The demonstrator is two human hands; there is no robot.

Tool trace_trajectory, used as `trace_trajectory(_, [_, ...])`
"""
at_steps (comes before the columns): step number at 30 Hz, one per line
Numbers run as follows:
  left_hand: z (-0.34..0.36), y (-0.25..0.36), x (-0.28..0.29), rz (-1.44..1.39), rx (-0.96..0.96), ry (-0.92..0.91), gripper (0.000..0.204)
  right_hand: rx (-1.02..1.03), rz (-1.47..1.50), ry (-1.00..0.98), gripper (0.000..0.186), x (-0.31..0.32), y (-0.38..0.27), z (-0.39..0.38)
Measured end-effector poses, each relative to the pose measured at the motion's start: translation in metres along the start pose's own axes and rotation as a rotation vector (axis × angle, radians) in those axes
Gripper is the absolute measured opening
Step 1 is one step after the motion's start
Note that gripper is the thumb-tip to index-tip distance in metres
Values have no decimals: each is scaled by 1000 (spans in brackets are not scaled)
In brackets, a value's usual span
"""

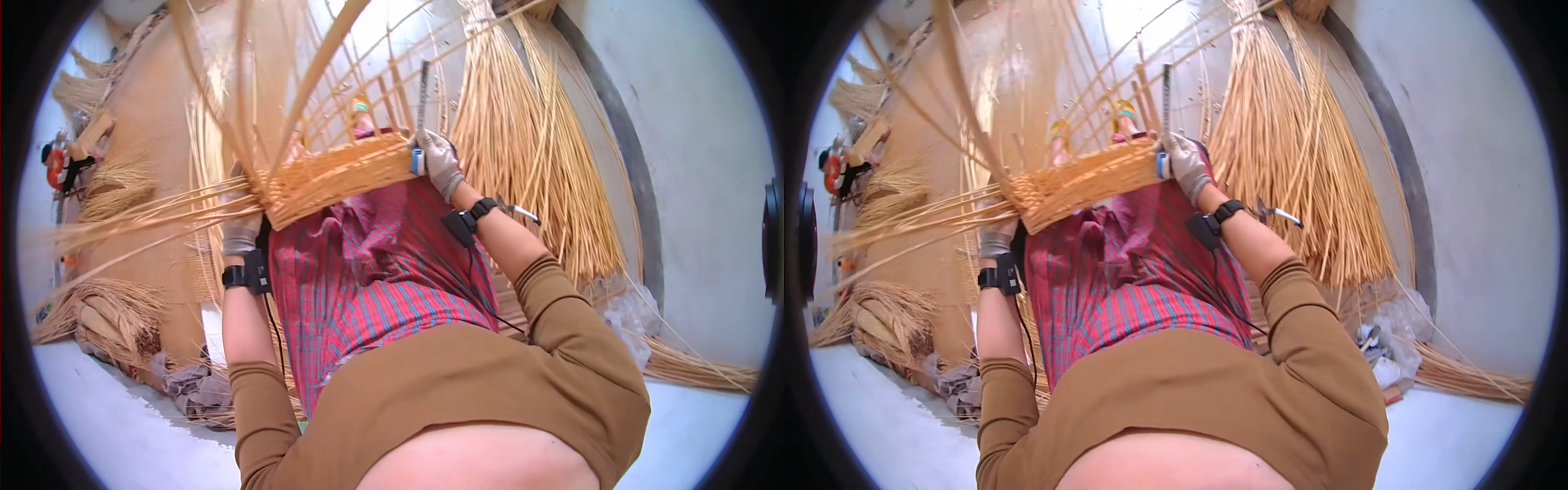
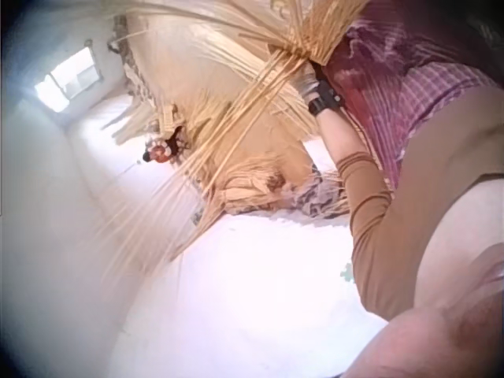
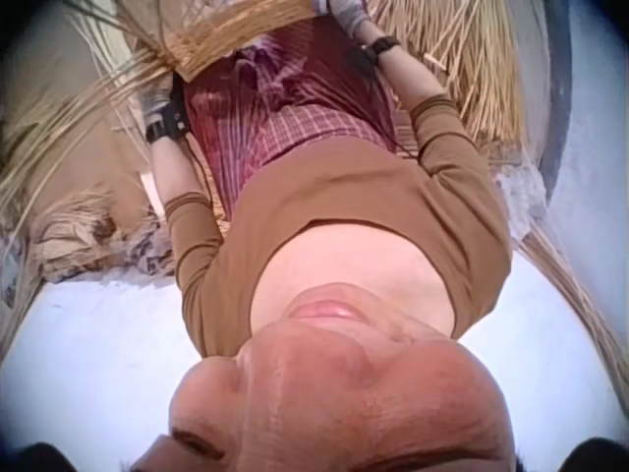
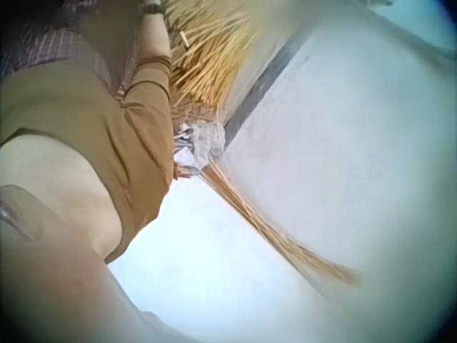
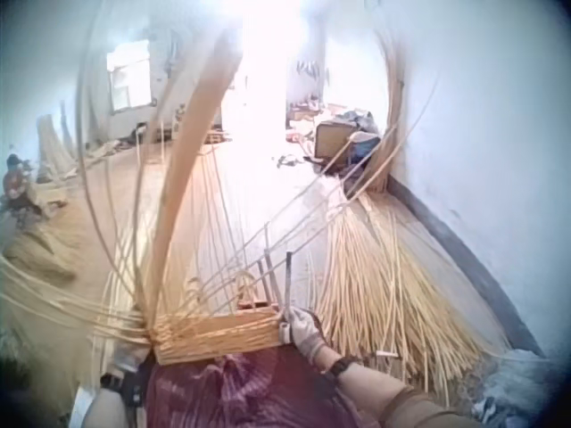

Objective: Weaving a small rectangular basket from long plant fibers.

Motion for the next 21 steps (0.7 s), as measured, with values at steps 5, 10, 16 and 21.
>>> trace_trajectory(5, [-19,54,12,-857,239,126,42,200,78,227,35,36,5,-31])
trace_trajectory(10, [-77,76,22,-1969,865,393,35,-183,-130,-130,26,8,-65,-149])
trace_trajectory(16, [-5,199,179,-665,-96,185,60,441,-985,-818,69,-17,-102,-133])
trace_trajectory(21, [63,265,128,-391,0,-182,96,579,-1685,-549,109,-46,-68,3])
Point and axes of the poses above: each hand's wrist, its own z-axis towards the middle knuckle, its own x-axis out of the back of the hand, y = z × x, the point moved 3 cm from there along z, towards the middle knuckle, and after that the axes turned 4 degrees about x, right-handed, at the moved point
